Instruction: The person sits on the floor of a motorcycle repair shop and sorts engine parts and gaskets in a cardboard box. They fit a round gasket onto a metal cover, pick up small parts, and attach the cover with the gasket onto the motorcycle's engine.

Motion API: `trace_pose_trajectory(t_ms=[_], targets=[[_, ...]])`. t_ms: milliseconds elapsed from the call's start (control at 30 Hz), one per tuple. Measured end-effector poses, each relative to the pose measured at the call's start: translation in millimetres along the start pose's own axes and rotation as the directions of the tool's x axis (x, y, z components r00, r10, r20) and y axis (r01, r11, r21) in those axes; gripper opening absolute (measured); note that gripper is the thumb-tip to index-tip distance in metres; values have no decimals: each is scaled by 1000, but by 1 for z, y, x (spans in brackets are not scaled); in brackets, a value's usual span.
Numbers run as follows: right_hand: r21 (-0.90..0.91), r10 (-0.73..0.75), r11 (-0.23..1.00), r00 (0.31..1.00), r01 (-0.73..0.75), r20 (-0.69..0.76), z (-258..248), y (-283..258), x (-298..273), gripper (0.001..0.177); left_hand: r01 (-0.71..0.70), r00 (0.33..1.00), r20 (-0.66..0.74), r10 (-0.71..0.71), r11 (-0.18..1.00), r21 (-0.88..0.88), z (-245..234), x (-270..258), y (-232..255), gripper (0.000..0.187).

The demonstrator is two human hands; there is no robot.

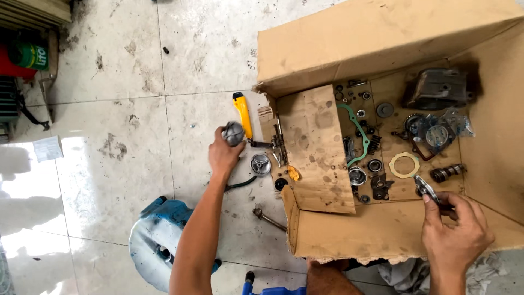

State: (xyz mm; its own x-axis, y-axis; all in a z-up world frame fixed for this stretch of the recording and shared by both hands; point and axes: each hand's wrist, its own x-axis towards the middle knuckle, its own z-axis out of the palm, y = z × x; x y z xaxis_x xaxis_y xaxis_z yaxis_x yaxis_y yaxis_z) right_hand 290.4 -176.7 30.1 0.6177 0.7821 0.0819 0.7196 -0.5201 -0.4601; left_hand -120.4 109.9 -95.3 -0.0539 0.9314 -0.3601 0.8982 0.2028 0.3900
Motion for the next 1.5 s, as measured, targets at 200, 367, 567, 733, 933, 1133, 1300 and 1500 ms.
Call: trace_pose_trajectory(t_ms=[200, 367, 567, 733, 933, 1133, 1300, 1500], targets=[[-126, -43, 991, 999, 45, 16, 14, 34, -9, 19, 76, 993, -93, -69, 994, 81, -1, -20, -39, 80], [-155, -98, 983, 995, 95, -11, 15, 33, -15, 23, -249, 957, -85, 276, 937, 247, 26, -29, -26, 62], [-1, -109, 994, 994, 109, -23, 30, 52, -23, 22, -439, 897, 100, 430, 841, 318, 51, -23, -10, 35], [84, -121, 989, 992, 124, -42, 37, 57, -21, 19, -420, 905, 68, 420, 856, 302, 39, -33, -22, 32], [-138, -108, 985, 993, 101, -44, 27, 41, -13, 17, -262, 951, -100, 292, 935, 240, 28, -50, -75, 28], [22, -90, 996, 995, 91, -35, 41, 59, -21, 20, -149, 956, -237, 173, 982, 116, 27, -61, -75, 37], [-76, -97, 993, 994, 92, -58, 30, 45, -14, 22, -284, 945, -110, 309, 939, 196, 49, -82, -44, 75], [-211, -126, 971, 991, 113, -52, 23, 37, -14, 22, -253, 965, 121, 234, 953, 170, 46, -104, -11, 92]])
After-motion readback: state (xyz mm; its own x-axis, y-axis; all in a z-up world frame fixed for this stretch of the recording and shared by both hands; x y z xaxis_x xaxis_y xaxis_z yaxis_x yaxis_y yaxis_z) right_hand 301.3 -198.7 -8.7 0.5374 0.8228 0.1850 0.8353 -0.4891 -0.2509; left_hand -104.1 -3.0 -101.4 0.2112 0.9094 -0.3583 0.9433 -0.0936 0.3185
